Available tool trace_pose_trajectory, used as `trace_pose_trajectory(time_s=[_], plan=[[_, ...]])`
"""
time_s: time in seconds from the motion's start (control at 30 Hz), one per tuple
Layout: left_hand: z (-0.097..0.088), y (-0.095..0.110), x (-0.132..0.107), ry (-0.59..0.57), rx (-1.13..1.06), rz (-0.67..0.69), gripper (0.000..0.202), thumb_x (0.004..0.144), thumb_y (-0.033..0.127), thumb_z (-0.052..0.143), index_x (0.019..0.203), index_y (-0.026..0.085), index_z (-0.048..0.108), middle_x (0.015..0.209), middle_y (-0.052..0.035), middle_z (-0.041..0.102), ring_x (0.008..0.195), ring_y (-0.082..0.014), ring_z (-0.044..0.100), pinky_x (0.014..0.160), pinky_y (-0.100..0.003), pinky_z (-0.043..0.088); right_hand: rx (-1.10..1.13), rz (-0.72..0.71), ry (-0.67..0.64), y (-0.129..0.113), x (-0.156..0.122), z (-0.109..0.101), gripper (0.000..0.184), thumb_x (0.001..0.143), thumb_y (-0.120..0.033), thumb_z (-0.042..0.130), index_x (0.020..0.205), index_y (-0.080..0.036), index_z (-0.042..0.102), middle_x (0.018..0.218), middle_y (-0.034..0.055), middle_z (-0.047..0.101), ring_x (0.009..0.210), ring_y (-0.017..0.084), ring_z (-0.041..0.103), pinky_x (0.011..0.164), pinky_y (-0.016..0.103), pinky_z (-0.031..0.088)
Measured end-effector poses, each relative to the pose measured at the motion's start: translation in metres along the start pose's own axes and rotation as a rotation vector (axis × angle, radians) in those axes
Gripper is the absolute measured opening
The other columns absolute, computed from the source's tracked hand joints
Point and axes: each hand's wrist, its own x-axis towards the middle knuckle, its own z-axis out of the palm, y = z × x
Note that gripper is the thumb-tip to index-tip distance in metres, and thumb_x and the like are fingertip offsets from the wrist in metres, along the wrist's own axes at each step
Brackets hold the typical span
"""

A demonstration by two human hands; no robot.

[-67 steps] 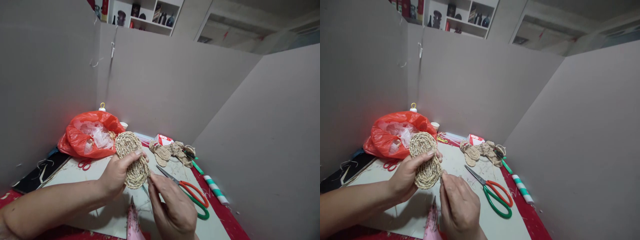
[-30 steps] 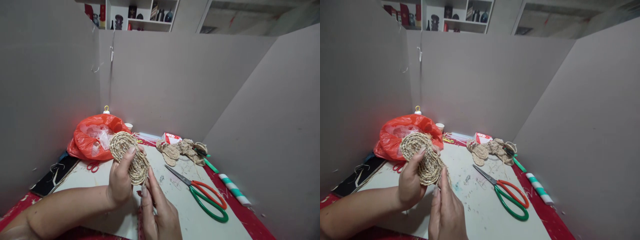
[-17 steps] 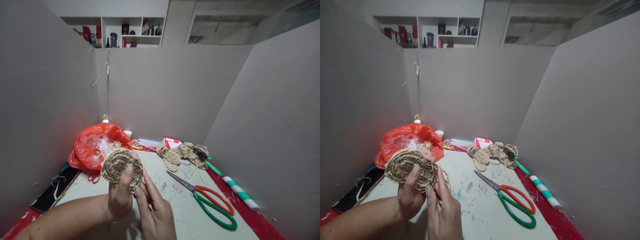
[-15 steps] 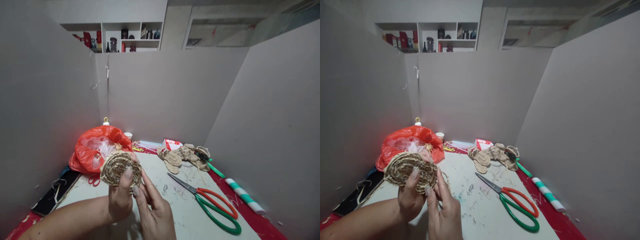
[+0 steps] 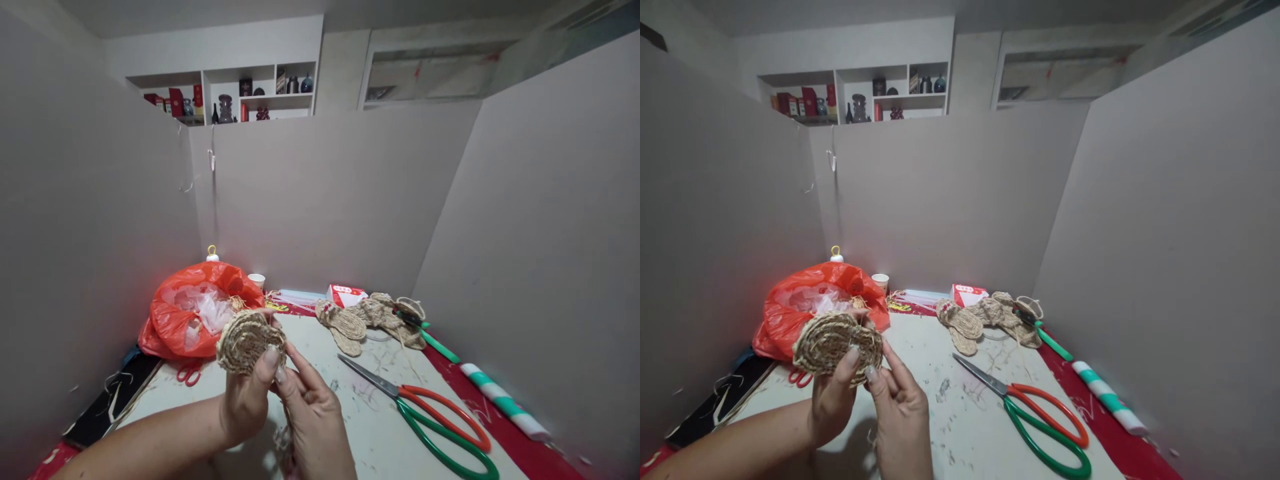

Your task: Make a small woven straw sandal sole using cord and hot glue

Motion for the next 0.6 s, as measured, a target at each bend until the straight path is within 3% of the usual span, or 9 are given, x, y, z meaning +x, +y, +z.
trace_pose_trajectory(time_s=[0.17,0.33,0.43,0.5,0.6], plan=[[0.0,0.007,0.012,-0.073,0.03,-0.059,0.028,0.076,0.028,0.069,0.103,0.021,0.068,0.096,-0.0075,0.072,0.115,-0.0268,0.056,0.103,-0.036,0.036,0.084,-0.062,-0.035,-0.01,0.013,-0.006,0.053,0.083,-0.034,0.069,0.133,-0.022,0.054,0.099,0.0049,0.076,0.087,0.02,0.07,0.085,0.039,0.055],[0.003,0.013,0.021,-0.242,0.039,-0.031,0.028,0.075,0.025,0.071,0.102,0.019,0.067,0.099,-0.0086,0.07,0.109,-0.0265,0.058,0.1,-0.037,0.039,0.087,-0.15,-0.008,-0.036,0.027,-0.014,0.048,0.082,-0.031,0.07,0.128,-0.022,0.059,0.098,0.0062,0.076,0.087,0.021,0.07,0.078,0.038,0.057],[0.004,0.015,0.032,-0.376,0.076,-0.047,0.033,0.07,0.023,0.074,0.102,0.02,0.067,0.105,-0.009,0.069,0.099,-0.0241,0.06,0.089,-0.033,0.045,-0.029,-0.235,-0.038,-0.058,0.036,-0.024,0.042,0.082,-0.033,0.068,0.123,-0.027,0.062,0.1,0.0036,0.075,0.083,0.019,0.07,0.073,0.035,0.058],[0.002,0.015,0.044,-0.462,0.039,-0.173,0.03,0.066,0.023,0.077,0.095,0.018,0.069,0.099,-0.0091,0.07,0.093,-0.0238,0.061,0.081,-0.031,0.048,-0.166,-0.296,-0.082,-0.074,0.041,-0.033,0.039,0.082,-0.035,0.068,0.121,-0.03,0.064,0.096,0.0007,0.075,0.077,0.016,0.068,0.068,0.031,0.059],[-0.002,0.013,0.064,-0.405,-0.099,-0.404,0.023,0.062,0.026,0.079,0.08,0.016,0.069,0.082,-0.0065,0.071,0.087,-0.0222,0.063,0.074,-0.028,0.048,-0.296,-0.305,-0.172,-0.098,0.046,-0.05,0.034,0.079,-0.032,0.072,0.113,-0.03,0.069,0.082,-0.0023,0.074,0.068,0.012,0.065,0.063,0.026,0.058]])
